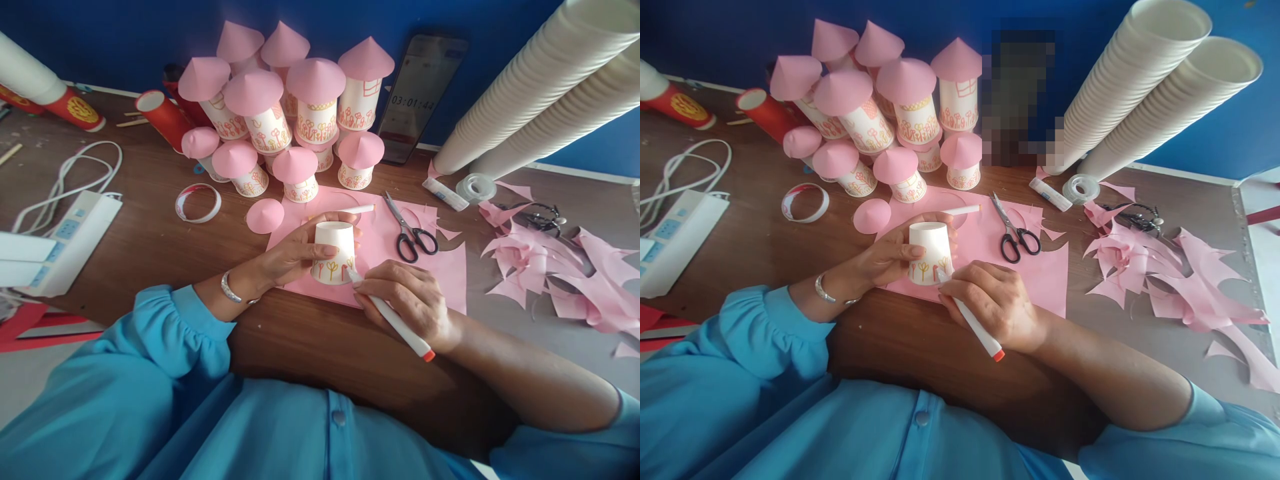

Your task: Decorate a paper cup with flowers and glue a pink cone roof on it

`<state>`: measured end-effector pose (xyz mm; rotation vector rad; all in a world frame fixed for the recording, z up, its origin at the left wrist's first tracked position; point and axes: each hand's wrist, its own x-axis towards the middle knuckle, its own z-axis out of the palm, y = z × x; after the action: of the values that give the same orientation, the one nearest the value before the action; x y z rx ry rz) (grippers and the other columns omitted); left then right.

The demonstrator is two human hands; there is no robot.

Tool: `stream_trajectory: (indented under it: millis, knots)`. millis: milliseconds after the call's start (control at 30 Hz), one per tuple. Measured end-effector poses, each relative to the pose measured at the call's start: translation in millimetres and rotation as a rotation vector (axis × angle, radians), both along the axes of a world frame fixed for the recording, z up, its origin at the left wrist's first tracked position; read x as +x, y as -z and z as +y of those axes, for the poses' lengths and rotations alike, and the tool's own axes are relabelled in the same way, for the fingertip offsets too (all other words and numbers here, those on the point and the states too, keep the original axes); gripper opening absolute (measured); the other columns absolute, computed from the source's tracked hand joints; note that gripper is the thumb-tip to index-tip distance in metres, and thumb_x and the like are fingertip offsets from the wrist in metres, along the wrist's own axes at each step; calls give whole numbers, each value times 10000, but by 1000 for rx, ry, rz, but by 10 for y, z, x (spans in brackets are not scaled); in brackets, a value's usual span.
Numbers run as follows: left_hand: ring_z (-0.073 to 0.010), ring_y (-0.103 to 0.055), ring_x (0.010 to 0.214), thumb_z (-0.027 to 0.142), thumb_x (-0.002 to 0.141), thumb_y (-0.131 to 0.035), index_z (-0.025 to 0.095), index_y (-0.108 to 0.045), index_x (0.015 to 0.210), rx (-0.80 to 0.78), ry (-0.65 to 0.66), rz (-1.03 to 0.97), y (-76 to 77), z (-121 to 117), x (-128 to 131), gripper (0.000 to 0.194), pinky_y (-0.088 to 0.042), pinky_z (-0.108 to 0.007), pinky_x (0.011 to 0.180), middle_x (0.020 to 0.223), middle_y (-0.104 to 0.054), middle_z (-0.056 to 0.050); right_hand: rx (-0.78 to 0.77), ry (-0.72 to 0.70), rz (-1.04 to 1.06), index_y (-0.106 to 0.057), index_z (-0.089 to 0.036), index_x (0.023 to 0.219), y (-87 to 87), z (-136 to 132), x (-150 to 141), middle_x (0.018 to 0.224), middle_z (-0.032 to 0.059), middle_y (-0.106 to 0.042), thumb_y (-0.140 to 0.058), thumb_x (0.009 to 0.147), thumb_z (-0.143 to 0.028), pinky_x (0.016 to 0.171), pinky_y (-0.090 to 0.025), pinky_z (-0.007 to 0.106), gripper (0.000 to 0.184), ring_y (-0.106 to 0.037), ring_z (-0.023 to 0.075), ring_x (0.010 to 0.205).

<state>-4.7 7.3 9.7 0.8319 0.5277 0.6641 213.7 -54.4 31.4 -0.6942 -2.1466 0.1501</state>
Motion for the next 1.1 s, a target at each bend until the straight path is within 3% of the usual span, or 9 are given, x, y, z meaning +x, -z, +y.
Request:
stream_trajectory:
  millis: [1100]
  knots:
    - [-287,-662,1152,270,798,-807,238,-621,1319,7,-1,-11,5,-6,-1,554,-549,-338,820,1293,-675,-119,7,-22,4,-592,-165,1010,-2,-33,-5,757,17,-646,-668,892,-65,556,-564,265,173,-628,135,646]
